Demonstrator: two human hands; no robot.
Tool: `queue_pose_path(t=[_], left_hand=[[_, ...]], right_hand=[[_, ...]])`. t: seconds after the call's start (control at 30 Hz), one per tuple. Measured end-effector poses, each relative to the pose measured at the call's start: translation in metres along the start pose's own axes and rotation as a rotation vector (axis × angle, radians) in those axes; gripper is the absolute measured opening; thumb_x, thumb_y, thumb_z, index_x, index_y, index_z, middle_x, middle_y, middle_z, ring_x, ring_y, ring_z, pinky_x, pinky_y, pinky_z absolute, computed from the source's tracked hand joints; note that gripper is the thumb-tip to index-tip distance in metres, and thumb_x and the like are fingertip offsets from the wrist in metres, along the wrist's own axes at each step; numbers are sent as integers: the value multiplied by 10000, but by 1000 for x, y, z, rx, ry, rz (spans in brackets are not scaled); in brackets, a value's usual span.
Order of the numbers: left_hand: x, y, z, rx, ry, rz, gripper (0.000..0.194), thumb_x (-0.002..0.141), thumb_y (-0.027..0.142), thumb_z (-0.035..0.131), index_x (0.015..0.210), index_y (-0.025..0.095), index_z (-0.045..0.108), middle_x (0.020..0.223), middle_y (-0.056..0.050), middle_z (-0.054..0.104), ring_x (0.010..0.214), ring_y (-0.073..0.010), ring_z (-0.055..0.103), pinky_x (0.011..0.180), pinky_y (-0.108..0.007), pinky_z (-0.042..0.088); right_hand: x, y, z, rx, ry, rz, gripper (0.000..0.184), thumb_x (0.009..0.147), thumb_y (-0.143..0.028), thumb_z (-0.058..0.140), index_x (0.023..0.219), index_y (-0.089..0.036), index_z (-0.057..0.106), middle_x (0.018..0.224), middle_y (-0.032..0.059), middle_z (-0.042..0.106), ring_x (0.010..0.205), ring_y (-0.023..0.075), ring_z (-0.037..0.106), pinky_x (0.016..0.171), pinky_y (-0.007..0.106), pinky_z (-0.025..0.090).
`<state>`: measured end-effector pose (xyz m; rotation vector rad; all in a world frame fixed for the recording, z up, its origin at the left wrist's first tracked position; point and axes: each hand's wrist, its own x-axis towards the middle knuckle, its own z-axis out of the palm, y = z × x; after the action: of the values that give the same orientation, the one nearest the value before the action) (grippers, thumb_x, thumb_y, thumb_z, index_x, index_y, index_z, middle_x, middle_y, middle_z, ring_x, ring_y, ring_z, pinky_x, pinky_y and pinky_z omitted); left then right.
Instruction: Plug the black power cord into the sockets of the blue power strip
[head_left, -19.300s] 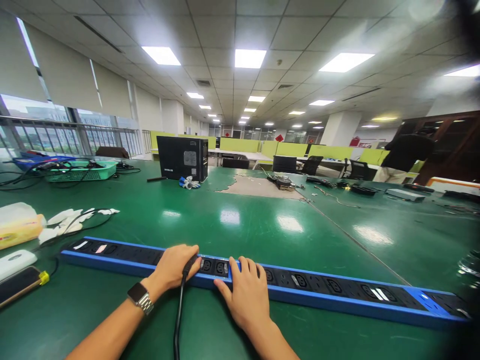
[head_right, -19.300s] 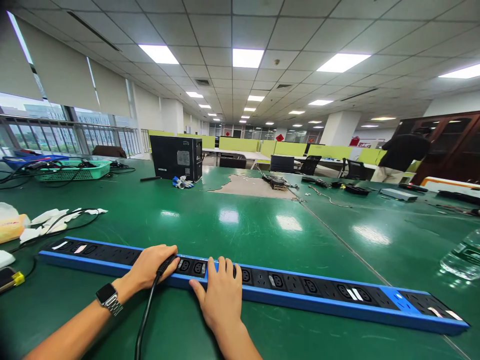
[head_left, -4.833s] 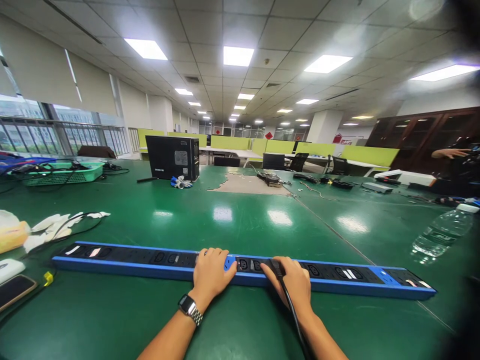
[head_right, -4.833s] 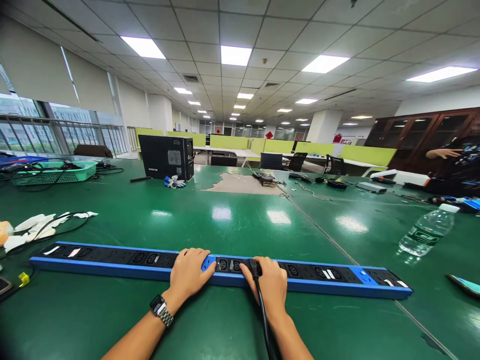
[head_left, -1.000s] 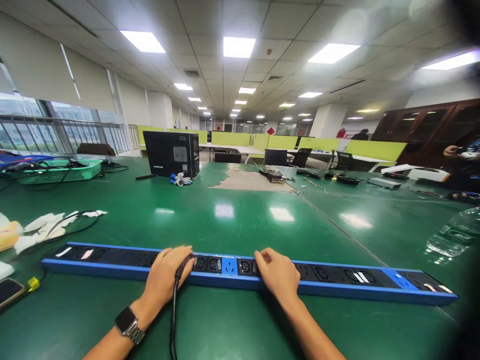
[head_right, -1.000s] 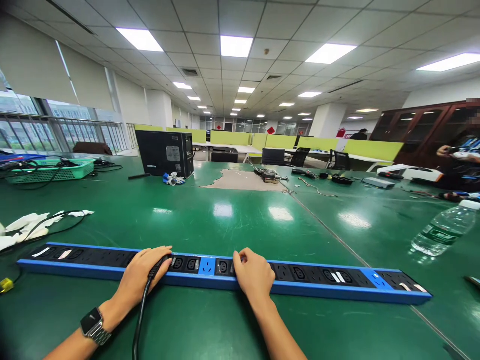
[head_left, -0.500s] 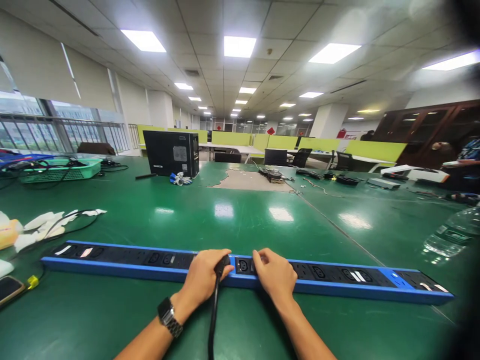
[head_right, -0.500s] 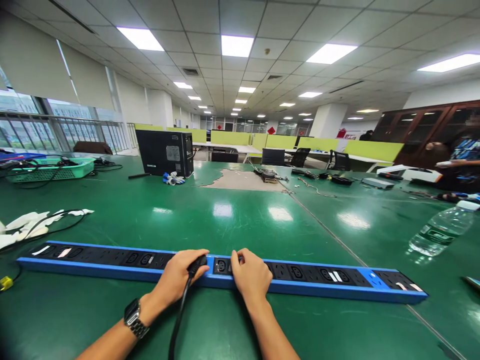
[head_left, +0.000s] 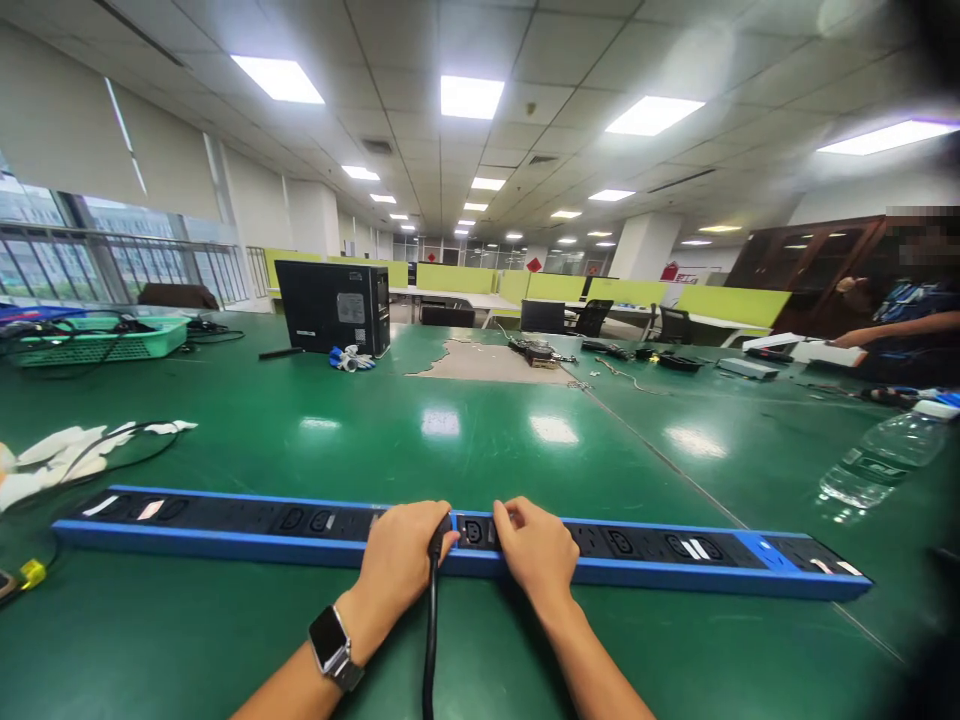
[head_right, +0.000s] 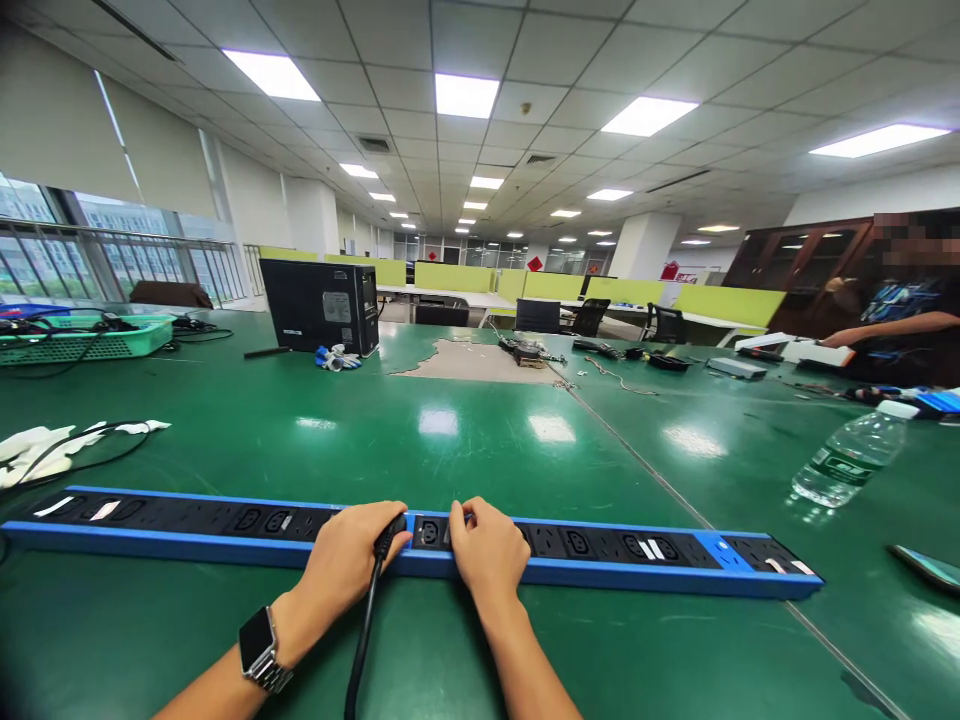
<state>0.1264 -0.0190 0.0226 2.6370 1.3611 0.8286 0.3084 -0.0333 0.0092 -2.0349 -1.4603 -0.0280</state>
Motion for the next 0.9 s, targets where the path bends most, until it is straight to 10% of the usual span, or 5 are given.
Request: queue_pose_path(t=[0.1,0.3,0.53,0.9], left_hand=[[-3,-3,6,13,-24,52,225,888,342,567,1071,231,636,1029,-69,713,950,-235,658,843,-364,490],[-15,-27,10,97,-2,-14,986,684,493,739,1485,231,226,1372,-137,541,1294,-329,457,1066,-519,322],[-12,-27,4,245,-93,-129,658,648,497,734,1197,164,586,1113,-152,665,1068,-338,593,1029,-536,339],[-8,-26,0,297,-183,-162,722,680,546,655,1233,95,543,1068,-172,651,1021,-331,580,957,-470,366]], right_hand=[[0,3,-2,5,-13,0,327,873,-463,479,734,-281,712,687,21,709,602,175,639,507,258,282],[8,-26,-14,25,-239,-12,362,895,-485,421,839,-282,714,864,40,744,804,218,683,586,280,391],[20,-108,13,-53,-480,-157,544,899,-553,353,889,-170,739,954,156,733,902,284,692,725,370,492],[9,-113,22,-34,-423,-152,613,899,-568,353,910,-84,729,958,234,702,923,349,673,777,461,486]])
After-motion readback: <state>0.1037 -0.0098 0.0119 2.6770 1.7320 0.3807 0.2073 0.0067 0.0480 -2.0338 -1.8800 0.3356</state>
